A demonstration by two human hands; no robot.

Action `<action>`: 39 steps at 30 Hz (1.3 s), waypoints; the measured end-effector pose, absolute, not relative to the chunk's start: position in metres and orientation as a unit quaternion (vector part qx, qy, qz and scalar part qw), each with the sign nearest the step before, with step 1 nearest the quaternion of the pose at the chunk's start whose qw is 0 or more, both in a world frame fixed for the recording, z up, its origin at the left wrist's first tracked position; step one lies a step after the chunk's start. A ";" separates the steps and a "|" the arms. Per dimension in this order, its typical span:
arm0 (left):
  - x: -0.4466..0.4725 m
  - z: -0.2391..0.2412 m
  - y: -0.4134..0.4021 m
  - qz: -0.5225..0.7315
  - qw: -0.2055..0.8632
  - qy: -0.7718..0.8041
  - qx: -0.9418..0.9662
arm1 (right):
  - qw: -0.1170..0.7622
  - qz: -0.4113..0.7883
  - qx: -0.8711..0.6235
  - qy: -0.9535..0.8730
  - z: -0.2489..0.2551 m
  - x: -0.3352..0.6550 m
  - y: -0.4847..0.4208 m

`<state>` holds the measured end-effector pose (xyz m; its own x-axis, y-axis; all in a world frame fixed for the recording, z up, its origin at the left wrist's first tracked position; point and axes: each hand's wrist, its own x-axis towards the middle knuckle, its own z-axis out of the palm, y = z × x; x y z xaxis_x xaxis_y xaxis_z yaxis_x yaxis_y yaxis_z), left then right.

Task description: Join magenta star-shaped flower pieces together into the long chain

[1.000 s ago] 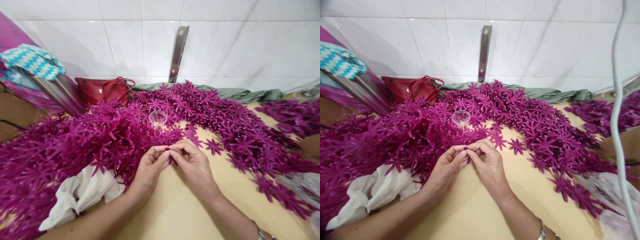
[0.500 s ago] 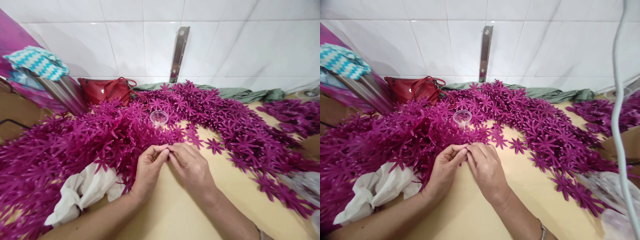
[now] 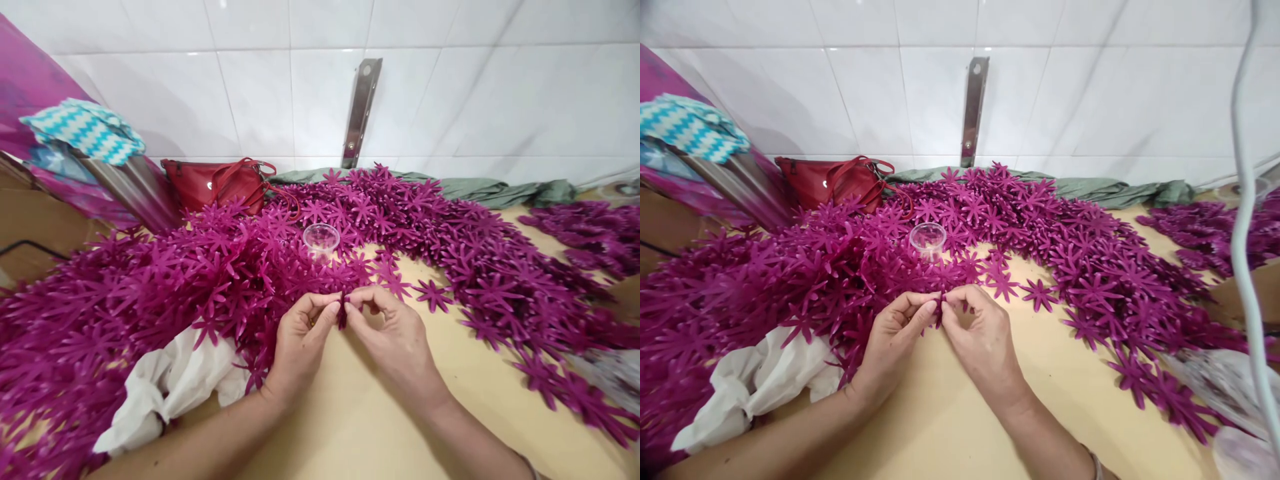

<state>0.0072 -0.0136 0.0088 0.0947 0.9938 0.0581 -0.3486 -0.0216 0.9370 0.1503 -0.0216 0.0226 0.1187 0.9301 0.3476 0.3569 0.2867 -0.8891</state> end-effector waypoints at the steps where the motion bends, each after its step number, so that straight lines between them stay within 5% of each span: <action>1: 0.007 0.009 -0.013 0.562 0.594 0.374 0.438 | 0.534 0.294 -0.534 -0.585 0.022 0.150 -0.020; 9: 0.005 0.003 -0.010 0.566 0.612 0.394 0.386 | 0.635 0.483 -0.448 -0.402 0.009 0.152 -0.012; 14: 0.003 -0.001 -0.008 0.587 0.619 0.395 0.341 | 0.704 0.463 -0.441 -0.310 0.007 0.173 0.000; 24: 0.003 0.001 -0.009 0.594 0.614 0.392 0.341 | 0.618 0.587 -0.417 -0.315 0.011 0.173 0.002; 39: 0.008 0.004 -0.012 0.584 0.600 0.352 0.417 | 0.642 0.453 -0.476 -0.395 0.007 0.175 0.004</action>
